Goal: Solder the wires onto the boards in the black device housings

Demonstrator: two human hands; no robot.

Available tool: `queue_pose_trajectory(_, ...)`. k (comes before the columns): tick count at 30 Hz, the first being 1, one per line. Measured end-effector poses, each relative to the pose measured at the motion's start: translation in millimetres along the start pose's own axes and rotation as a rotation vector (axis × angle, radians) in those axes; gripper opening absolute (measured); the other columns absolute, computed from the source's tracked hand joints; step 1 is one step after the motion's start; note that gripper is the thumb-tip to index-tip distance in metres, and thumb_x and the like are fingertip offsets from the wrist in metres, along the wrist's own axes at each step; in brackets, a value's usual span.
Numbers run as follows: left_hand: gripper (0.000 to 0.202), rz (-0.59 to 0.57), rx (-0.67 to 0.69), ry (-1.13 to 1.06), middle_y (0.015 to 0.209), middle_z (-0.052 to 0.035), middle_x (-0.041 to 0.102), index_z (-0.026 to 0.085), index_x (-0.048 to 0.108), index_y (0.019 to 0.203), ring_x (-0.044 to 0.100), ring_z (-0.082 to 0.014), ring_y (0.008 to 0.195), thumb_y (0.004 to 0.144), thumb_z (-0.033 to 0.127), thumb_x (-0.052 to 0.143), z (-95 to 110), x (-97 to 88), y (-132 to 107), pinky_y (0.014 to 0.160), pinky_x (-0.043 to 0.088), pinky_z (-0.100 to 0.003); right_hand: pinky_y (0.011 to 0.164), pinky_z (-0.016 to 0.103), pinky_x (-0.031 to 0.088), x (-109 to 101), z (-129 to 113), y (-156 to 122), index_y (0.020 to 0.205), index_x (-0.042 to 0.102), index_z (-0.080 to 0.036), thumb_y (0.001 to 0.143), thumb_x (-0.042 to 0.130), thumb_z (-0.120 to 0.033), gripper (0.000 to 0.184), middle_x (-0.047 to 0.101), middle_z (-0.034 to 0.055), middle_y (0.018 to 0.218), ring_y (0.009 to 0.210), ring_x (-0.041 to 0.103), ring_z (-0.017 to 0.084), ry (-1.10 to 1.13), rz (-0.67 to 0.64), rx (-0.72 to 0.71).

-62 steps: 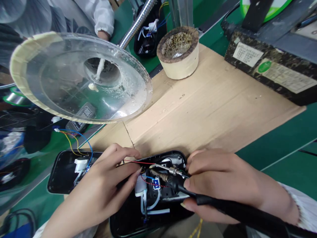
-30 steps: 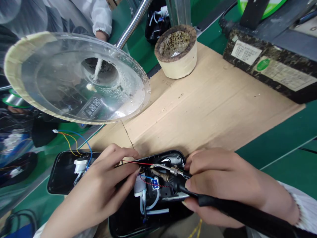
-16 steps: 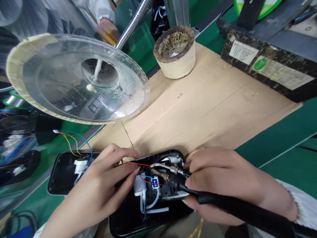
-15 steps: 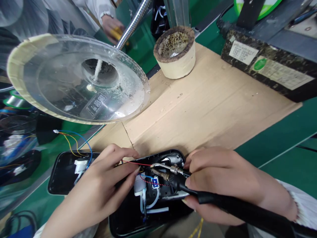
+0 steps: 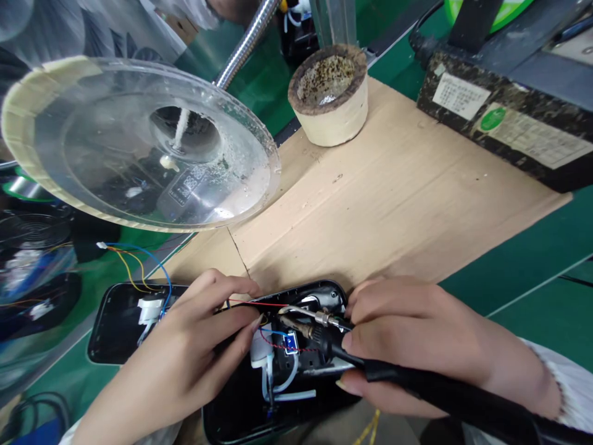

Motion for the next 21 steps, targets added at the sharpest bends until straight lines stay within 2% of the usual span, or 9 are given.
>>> queue_pose_trajectory(10, 0.023, -0.01, 0.0, 0.003, 0.109, -0.0093, 0.062, 0.016, 0.07, 0.08, 0.048, -0.0213, 0.087, 0.095, 0.011, 0.052, 0.6, 0.0, -0.3, 0.076, 0.044, -0.037, 0.09, 0.028, 0.059, 2.7, 0.8, 4.1, 0.108, 0.061, -0.023, 0.09, 0.075, -0.024, 0.023, 0.068, 0.0052, 0.096, 0.094, 0.071, 0.018, -0.012, 0.005, -0.04)
queue_pose_trajectory(21, 0.025, -0.012, 0.001, -0.003, 0.109, -0.0094, 0.062, 0.016, 0.07, 0.08, 0.047, -0.0211, 0.087, 0.096, 0.012, 0.051, 0.2, 0.9, 0.4, 0.076, 0.042, -0.036, 0.092, 0.029, 0.058, 2.6, 0.3, 5.6, 0.108, 0.061, -0.023, 0.092, 0.073, -0.026, 0.019, 0.067, 0.0046, 0.094, 0.094, 0.07, 0.018, -0.014, -0.013, -0.057)
Point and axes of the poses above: each hand's wrist, its own y-axis towards the middle knuckle, its own x-axis out of the palm, z = x × y, the point moved 4 cm from there along y, towards the middle knuckle
